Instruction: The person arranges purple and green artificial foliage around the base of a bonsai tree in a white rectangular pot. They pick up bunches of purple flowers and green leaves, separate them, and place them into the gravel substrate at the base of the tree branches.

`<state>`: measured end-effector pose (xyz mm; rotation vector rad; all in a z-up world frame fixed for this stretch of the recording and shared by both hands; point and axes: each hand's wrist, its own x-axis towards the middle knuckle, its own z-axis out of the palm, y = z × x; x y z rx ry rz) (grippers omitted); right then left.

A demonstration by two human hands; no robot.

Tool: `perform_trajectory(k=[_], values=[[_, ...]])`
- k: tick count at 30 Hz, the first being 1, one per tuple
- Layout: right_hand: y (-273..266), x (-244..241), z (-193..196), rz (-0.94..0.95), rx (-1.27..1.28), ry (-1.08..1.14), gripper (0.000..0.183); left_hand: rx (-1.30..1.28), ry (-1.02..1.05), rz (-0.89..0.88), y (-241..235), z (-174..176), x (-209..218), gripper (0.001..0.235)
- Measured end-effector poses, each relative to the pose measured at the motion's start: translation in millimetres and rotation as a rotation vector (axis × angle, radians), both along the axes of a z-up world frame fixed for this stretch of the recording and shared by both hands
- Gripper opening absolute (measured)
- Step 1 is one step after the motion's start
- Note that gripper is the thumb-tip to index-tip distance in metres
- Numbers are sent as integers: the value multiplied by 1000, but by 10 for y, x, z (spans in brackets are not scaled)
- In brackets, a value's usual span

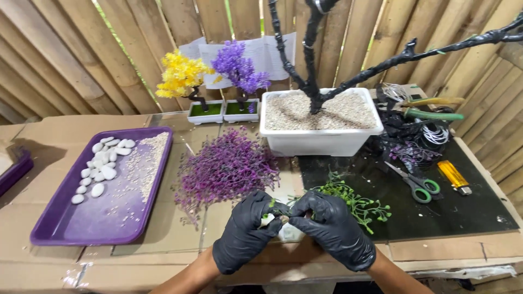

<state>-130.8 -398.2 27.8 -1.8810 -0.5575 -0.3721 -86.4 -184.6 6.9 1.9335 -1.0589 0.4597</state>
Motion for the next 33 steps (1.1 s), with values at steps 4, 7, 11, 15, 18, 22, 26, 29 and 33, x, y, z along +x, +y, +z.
perform_trajectory(k=[4, 7, 11, 15, 18, 22, 26, 29, 33], values=[[-187, 67, 53, -48, -82, -97, 10, 22, -59, -53, -238, 183, 165, 7], [-435, 139, 284, -122, -205, -90, 15, 35, -135, -34, -402, 460, 445, 11], [-704, 407, 734, -376, -121, 122, 13, 11, -228, 78, -692, 537, 1174, 16], [-1231, 1023, 577, -453, -334, -152, 24, 40, -318, 99, -943, 514, 1778, 18], [-1284, 1293, 555, -480, -365, -312, 13, 67, -353, 124, -1128, 419, 1989, 13], [-1197, 1418, 401, -423, -315, -290, 12, 164, -457, 273, -1225, 390, 2010, 12], [-1237, 1408, 349, -441, -359, -318, 11, 192, -437, 303, -1215, 370, 2047, 11], [-1247, 1404, 329, -458, -387, -367, 10, 202, -445, 291, -1204, 414, 1988, 14], [-1225, 1379, 359, -443, -370, -357, 8, 104, -404, 232, -1284, 553, 1847, 19]])
